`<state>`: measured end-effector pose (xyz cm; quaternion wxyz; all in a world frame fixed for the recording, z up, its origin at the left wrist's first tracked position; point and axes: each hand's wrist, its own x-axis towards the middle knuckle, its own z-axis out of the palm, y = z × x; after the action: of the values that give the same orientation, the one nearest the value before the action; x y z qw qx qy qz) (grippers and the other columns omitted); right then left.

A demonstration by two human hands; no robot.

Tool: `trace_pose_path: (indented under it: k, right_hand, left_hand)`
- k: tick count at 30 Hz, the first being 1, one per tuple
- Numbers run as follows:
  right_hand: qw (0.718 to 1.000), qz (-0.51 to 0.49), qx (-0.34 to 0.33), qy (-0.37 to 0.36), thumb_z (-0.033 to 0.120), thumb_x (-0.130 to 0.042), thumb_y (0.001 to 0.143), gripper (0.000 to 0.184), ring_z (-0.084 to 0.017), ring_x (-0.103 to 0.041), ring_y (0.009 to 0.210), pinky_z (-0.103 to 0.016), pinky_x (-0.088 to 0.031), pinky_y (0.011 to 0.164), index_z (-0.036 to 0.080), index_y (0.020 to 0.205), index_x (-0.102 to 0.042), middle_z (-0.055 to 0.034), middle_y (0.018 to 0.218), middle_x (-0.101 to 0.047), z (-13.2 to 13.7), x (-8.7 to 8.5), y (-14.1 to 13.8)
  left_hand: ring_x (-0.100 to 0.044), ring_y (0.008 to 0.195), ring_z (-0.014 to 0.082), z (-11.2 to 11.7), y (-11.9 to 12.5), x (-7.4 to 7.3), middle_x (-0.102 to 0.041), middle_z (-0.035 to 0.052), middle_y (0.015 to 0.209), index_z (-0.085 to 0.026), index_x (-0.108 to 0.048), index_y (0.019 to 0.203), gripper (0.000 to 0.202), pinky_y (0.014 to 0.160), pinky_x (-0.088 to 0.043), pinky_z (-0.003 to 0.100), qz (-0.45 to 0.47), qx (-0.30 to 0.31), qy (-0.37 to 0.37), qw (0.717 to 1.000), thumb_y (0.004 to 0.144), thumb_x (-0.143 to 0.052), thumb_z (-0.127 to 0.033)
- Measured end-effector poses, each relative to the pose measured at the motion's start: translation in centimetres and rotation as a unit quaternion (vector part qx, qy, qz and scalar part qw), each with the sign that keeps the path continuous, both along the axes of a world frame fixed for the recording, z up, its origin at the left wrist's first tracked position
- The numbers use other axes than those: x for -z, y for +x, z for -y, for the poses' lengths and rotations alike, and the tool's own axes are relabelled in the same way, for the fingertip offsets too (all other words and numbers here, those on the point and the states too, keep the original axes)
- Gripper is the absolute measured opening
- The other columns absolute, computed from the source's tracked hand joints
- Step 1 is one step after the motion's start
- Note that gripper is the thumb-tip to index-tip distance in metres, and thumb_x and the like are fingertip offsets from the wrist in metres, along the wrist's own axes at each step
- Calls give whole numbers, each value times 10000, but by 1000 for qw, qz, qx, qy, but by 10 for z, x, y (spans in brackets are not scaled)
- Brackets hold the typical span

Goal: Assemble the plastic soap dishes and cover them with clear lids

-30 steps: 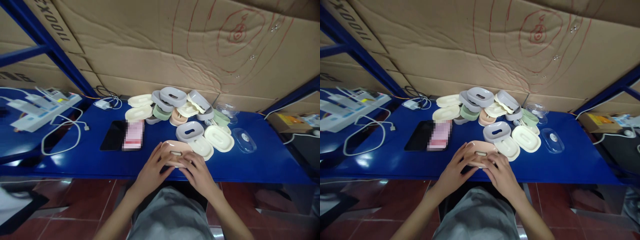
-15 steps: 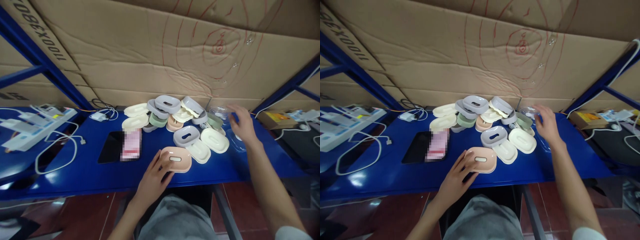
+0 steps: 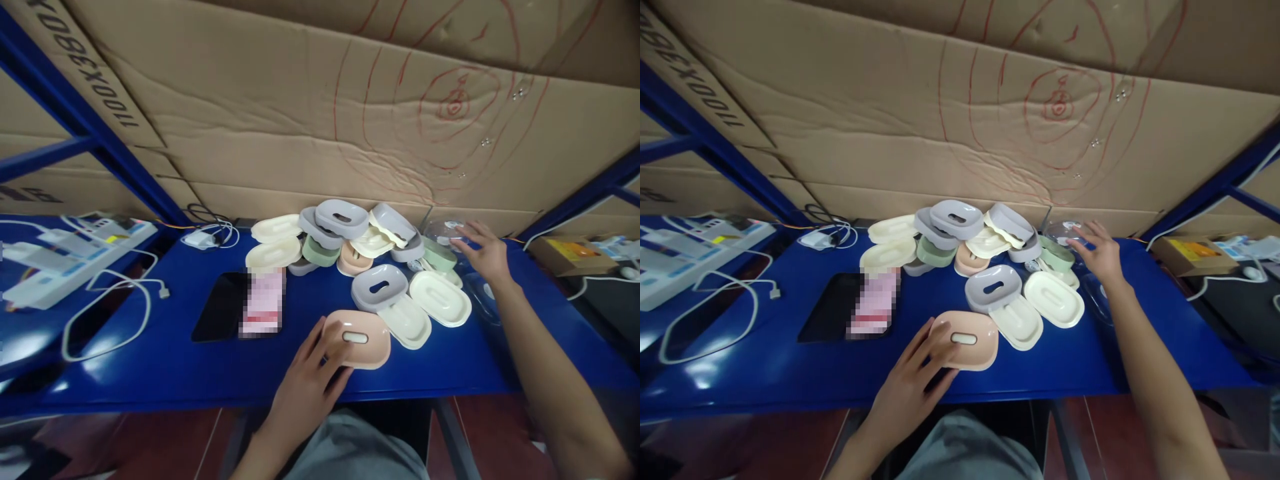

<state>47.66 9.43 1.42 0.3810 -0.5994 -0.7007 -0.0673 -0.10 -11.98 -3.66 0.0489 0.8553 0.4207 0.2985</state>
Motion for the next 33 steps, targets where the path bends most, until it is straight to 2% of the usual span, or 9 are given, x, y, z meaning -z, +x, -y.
trace_pose_path:
  k: [3,6,9,13,17,20,25,30,33]
  right_hand:
    - [995,10,-10,100,499,-774,955,378,-348,-574,1444,-547,-435,1234,222,1210,-803,-166,1419,-698,23,-8,-17]
    - [991,20,-28,131,416,-776,972,305,-346,-576,1446,-560,-449,1238,274,1241,-792,-121,1443,-690,64,-15,-49]
    - [991,-15,-53,125,356,-779,969,257,-330,-630,1392,-568,-485,1216,290,1217,-795,-78,1408,-715,109,-15,-86]
    - [995,-15,-97,31,388,-749,986,333,-317,-644,1365,-551,-523,1172,309,1310,-745,-81,1433,-690,150,2,-122]
    - [988,37,-134,-73,482,-700,1005,576,-355,-486,1521,-593,-469,1203,335,1544,-563,-123,1620,-522,158,24,-134]
    - [980,80,-154,-97,462,-625,1053,590,-360,-435,1560,-637,-421,1216,344,1611,-473,-136,1660,-479,157,32,-137]
    - [975,115,-183,-60,341,-578,1086,530,-323,-545,1479,-591,-437,1199,362,1605,-472,-129,1614,-540,163,29,-150]
    - [971,111,-192,-88,415,-631,1056,707,-376,-370,1597,-624,-425,1222,363,1688,-318,-137,1779,-251,164,24,-166]
    - [963,136,-215,-85,380,-600,1074,686,-370,-275,1639,-646,-379,1254,393,1691,-301,-107,1788,-240,156,23,-172]
  left_hand:
    - [-361,1606,360,0,1,-1,-518,94,1643,-238,-645,1407,350,1169,-565,546,2,-2,-3,1000,1058,-621,-225]
    - [-364,1603,365,1,1,-3,-518,92,1643,-235,-658,1389,335,1175,-558,547,1,-7,-7,1000,1055,-628,-230]
    - [-361,1604,372,2,2,-4,-521,91,1640,-232,-661,1383,330,1178,-551,552,1,-10,-7,1000,1054,-634,-241]
    - [-377,1596,371,1,2,-3,-548,96,1615,-231,-660,1383,334,1186,-544,552,6,-8,-11,1000,1049,-642,-244]
    - [-384,1592,367,1,3,-3,-553,86,1614,-248,-653,1386,348,1200,-531,552,17,-8,-25,1000,1038,-661,-240]
    - [-399,1586,350,2,3,-5,-572,82,1594,-269,-613,1437,408,1215,-513,546,31,-5,-38,999,1033,-665,-233]
    - [-485,1528,322,5,1,-6,-452,118,1670,-316,-408,1615,704,1215,-503,507,70,-41,-106,991,995,-735,-260]
    - [-489,1514,307,4,0,-6,-470,109,1646,-340,-364,1627,754,1232,-473,504,77,-31,-126,989,986,-756,-279]
    - [-490,1509,303,4,0,-7,-483,108,1631,-330,-391,1612,700,1237,-464,503,74,-25,-120,990,1004,-733,-283]
